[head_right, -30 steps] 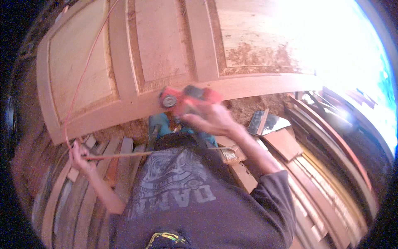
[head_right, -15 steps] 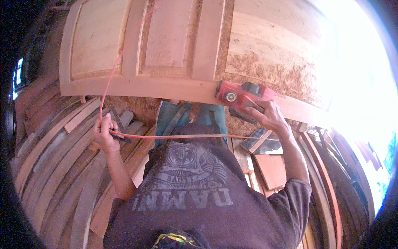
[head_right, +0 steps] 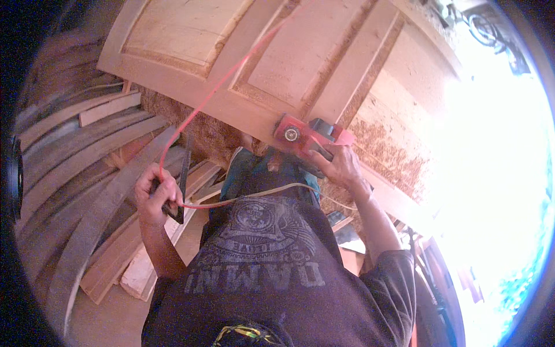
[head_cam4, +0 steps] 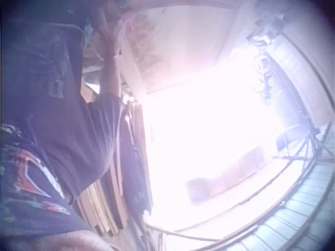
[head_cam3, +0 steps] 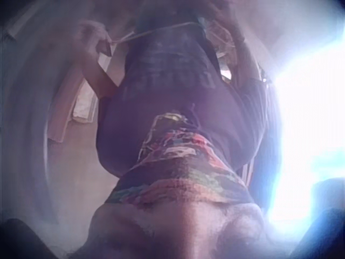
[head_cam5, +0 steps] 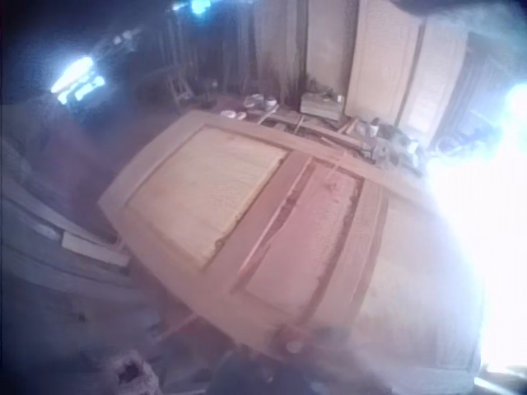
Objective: The person uses a handheld electric sander to smooth the surface of a large wooden panel. They move the sander across the panel in multiple passes, occasionally adjusting their grip and position.
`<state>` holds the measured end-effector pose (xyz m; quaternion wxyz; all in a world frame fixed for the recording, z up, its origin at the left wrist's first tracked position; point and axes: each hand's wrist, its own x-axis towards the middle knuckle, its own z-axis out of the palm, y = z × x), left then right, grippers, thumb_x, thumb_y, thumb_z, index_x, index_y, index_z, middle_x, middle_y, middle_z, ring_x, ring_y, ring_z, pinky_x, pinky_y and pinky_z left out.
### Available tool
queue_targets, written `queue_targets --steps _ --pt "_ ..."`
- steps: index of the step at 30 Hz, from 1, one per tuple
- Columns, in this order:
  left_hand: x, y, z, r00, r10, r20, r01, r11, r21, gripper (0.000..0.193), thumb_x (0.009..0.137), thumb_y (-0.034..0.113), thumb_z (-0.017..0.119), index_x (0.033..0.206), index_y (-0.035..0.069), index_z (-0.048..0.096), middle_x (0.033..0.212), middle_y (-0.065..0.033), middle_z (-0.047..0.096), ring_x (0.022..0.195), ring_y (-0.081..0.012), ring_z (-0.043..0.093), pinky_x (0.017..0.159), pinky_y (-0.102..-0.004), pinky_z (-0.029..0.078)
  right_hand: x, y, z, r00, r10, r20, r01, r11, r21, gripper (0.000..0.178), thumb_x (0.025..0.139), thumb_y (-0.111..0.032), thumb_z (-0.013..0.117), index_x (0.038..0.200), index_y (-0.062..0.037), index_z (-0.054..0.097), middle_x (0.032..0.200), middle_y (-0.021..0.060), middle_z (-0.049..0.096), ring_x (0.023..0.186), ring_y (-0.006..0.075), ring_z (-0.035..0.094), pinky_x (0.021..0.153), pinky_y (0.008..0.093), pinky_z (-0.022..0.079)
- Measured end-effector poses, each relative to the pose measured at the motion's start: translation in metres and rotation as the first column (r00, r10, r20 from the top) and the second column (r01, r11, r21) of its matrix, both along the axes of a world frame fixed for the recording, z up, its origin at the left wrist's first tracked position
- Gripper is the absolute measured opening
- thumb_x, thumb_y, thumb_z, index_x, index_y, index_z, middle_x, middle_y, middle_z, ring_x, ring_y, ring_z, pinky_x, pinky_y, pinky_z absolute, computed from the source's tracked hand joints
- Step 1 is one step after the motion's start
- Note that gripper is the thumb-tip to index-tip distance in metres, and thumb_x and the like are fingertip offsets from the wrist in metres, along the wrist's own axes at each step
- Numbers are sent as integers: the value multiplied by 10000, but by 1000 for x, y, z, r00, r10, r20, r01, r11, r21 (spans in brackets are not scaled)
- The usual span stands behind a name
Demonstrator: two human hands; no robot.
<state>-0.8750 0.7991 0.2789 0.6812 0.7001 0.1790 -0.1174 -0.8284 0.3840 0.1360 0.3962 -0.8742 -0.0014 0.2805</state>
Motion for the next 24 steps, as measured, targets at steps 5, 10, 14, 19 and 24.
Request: queue_targets --steps 5,10,14,19,24 --pt "-10 4 11 992 -108 -61 102 991 -86 195 962 89 794 901 63 611 725 8 611 616 -72 634 534 -233 452 36 48 4 998 42 -48 -44 998 -48 581 971 -557 680 1109 -5 802 832 217 746 811 320 731 785 465 544" --pt "-4 11 13 967 -227 -118 221 973 -60 253 904 181 868 873 85 635 766 6 618 622 -79 600 556 -257 461 68 104 7 997 74 39 -73 997 -13 587 975 -560 678 1200 -31 797 952 253 763 974 387 756 900 484 549" --pt "-4 27 11 965 -231 -127 228 973 -39 262 891 203 887 880 83 654 778 22 624 640 -61 561 575 -253 429 98 155 15 997 73 27 -75 994 84 592 966 -558 693 1250 -48 789 1048 259 768 1050 393 743 949 477 543" --pt "-4 46 9 977 -178 -119 177 984 -19 225 907 195 886 889 74 697 792 42 627 723 -38 522 666 -240 428 130 208 1 983 106 147 -116 992 56 576 963 -552 698 1261 -68 788 1122 267 758 1097 377 725 967 467 536" --pt "3 68 9 977 -162 -138 163 987 -11 229 910 212 886 909 67 709 792 32 640 729 -42 541 667 -248 443 163 255 -12 941 199 274 -234 967 100 531 955 -538 699 1224 -93 804 1122 275 751 1085 371 725 942 463 543"
